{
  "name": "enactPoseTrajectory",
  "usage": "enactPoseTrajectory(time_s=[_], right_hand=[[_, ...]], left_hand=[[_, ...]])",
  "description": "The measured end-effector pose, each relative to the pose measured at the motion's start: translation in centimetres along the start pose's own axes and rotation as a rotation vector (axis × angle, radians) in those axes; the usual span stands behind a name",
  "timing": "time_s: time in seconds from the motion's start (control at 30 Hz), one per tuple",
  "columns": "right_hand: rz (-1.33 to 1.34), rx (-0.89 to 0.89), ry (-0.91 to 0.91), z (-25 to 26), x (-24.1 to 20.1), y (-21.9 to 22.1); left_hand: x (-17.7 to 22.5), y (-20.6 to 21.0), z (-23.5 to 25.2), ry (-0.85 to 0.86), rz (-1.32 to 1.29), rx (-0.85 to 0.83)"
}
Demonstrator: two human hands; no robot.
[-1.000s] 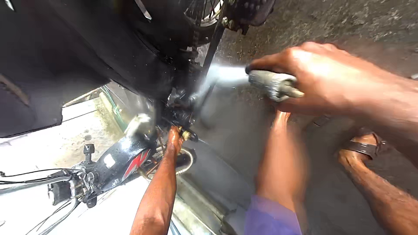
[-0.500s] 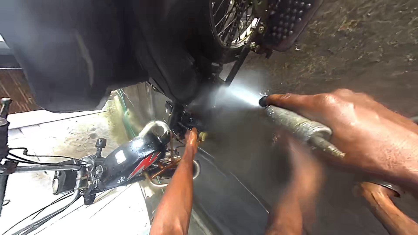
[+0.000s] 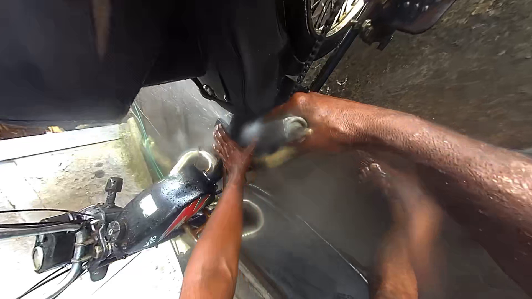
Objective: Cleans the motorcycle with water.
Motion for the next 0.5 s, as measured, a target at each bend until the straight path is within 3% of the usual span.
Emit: enactPoseTrajectory(time_s=[0.1,0.5], right_hand=[[0.031,0.006,0.022,1.1,1.2,0.7],[0.073,0.011,0.034,4.8,4.0,3.6]], left_hand=[[-0.5,2.3,1.4,0.084,-0.038,-0.065],[-0.4,3.2,1.3,0.122,-0.042,0.122]])
Point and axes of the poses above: each hand's wrist, its own z-axis towards the middle knuckle, its own y-axis out of the palm, x = y × z, the point moved 5 cm from there along z, towards the middle knuckle, and after that the axes turned 1 degree about x, right-handed, at the moved point
